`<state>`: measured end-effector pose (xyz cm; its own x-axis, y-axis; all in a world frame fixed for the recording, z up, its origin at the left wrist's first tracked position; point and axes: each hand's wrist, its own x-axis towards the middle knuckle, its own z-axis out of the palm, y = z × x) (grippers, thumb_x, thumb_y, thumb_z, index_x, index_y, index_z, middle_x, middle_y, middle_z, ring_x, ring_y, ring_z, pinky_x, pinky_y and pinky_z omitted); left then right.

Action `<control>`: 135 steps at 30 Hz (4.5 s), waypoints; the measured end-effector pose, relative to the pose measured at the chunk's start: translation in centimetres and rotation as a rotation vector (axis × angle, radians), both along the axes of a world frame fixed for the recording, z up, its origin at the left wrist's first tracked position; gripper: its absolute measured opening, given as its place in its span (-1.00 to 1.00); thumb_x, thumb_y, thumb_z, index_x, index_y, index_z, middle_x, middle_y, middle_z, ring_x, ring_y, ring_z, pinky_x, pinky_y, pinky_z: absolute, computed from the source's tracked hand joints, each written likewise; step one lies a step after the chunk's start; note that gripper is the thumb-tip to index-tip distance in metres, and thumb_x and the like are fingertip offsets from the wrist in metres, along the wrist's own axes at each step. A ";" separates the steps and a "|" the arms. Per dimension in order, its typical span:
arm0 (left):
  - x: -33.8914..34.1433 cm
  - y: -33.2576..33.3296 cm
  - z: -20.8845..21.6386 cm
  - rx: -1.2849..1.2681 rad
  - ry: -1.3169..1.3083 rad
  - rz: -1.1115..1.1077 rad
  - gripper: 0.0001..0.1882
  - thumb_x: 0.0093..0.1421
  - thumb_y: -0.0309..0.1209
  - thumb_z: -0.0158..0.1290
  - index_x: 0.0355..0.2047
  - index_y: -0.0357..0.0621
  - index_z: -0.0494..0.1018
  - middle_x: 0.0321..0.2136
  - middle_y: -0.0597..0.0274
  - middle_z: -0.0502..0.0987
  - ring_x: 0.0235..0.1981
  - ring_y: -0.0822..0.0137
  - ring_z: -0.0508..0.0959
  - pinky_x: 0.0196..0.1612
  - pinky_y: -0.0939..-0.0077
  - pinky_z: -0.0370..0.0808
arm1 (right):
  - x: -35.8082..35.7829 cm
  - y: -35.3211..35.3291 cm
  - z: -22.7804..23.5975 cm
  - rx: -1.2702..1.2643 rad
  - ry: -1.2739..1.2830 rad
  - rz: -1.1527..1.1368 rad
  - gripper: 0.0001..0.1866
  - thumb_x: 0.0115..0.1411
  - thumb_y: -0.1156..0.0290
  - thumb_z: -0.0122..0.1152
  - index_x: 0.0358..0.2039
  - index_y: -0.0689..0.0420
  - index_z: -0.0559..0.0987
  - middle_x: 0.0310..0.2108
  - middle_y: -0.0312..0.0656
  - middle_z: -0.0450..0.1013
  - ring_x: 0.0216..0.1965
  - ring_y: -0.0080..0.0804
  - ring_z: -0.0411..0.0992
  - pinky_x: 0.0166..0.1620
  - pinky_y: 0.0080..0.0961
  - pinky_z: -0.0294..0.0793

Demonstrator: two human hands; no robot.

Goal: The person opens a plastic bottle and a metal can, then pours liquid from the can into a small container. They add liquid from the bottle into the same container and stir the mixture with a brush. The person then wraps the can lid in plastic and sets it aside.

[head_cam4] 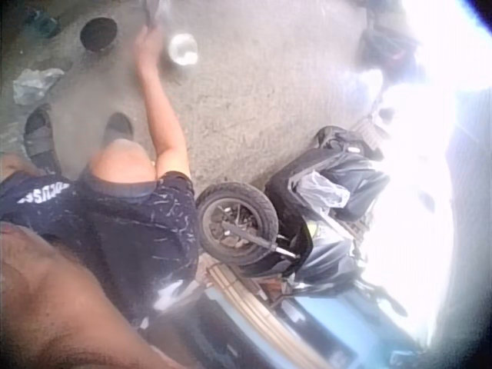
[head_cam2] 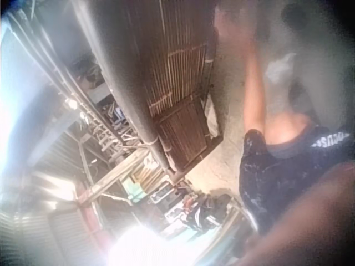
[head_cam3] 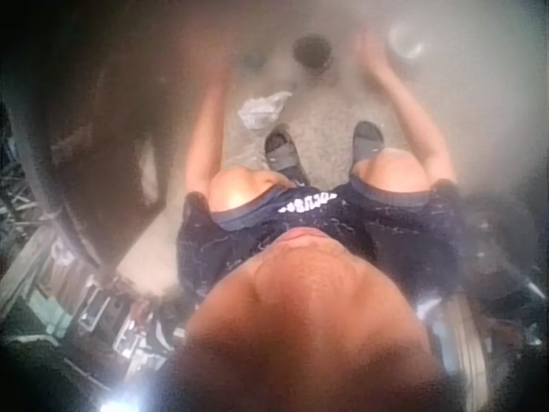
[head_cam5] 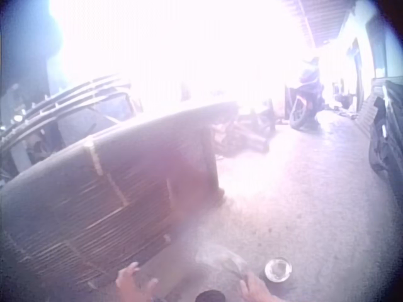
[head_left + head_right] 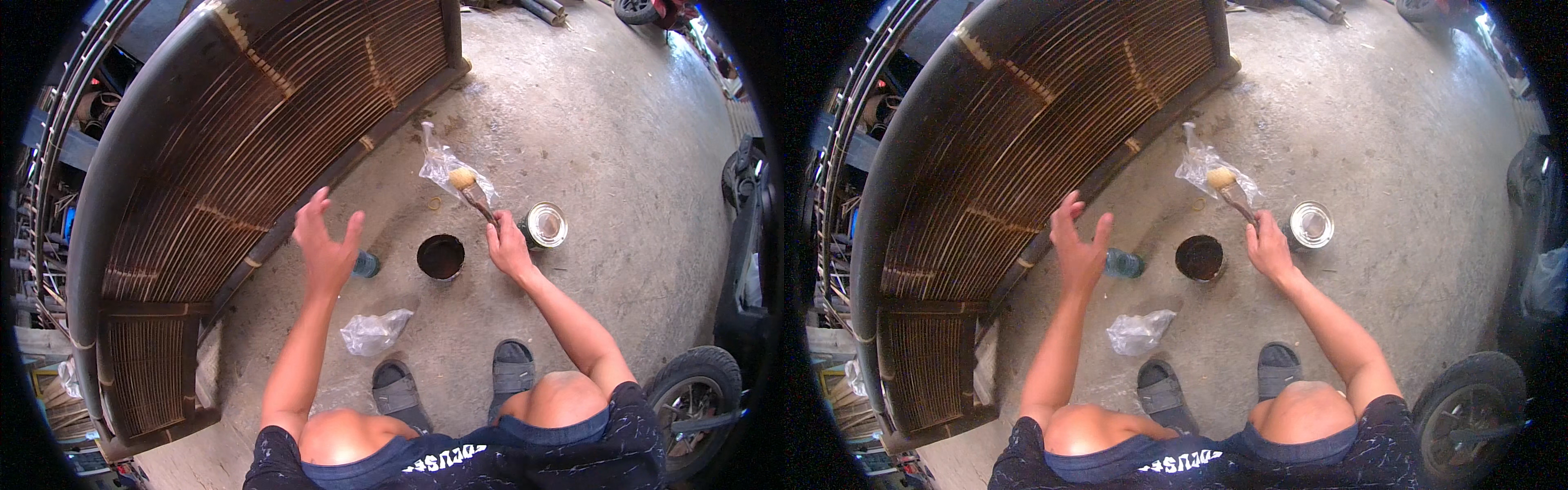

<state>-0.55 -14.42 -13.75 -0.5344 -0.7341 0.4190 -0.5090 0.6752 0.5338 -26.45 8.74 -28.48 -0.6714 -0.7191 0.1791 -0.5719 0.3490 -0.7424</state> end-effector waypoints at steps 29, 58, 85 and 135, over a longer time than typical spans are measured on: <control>-5.9 -8.4 -4.3 0.122 -0.779 -0.274 -0.31 0.25 -0.29 0.08 0.33 -0.35 0.23 0.21 -0.33 0.39 0.24 -0.11 0.43 0.30 0.15 0.36 | -1.0 2.9 5.9 -0.419 -0.898 -0.098 -0.84 0.46 0.28 -0.09 -0.14 0.06 0.42 -0.53 -0.42 0.30 -0.64 -0.71 0.20 -0.60 -0.68 0.21; 12.1 10.1 -11.1 0.030 -0.019 0.223 -0.41 0.22 -0.31 0.22 0.11 -0.31 0.20 0.08 -0.18 0.25 0.19 -0.11 0.23 0.28 -0.05 0.13 | -7.1 13.2 3.4 -0.142 -0.095 -0.493 -0.72 0.38 0.36 0.08 0.00 0.26 0.43 -0.15 -0.06 0.45 -0.11 -0.26 0.45 0.03 -0.29 0.44; 12.2 13.8 -13.5 0.750 0.451 0.038 -0.57 0.24 -0.56 0.10 0.12 -0.22 0.33 -0.08 0.25 0.48 -0.06 0.43 0.48 0.05 0.49 0.42 | 6.5 15.8 -5.3 0.133 0.231 0.148 -0.67 0.22 0.46 0.21 -0.02 0.20 0.41 -0.16 0.02 0.39 -0.14 0.00 0.38 -0.07 -0.14 0.32; -3.7 4.8 5.7 0.770 -0.177 -0.401 -0.34 0.14 -0.37 0.33 0.23 -0.21 0.38 -0.24 0.30 0.52 -0.19 0.49 0.51 -0.09 0.51 0.48 | 1.9 1.7 11.7 -0.496 -1.244 0.199 -0.88 0.40 0.39 0.15 -0.12 0.12 0.47 -0.23 -0.35 0.50 -0.20 -0.64 0.45 -0.08 -0.59 0.46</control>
<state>-4.27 -9.60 -8.03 -0.8224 -0.5216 -0.2271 -0.4291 0.3067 0.8496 -24.52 10.48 -16.79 -0.4703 -0.8598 -0.1991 0.5564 -0.1138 -0.8231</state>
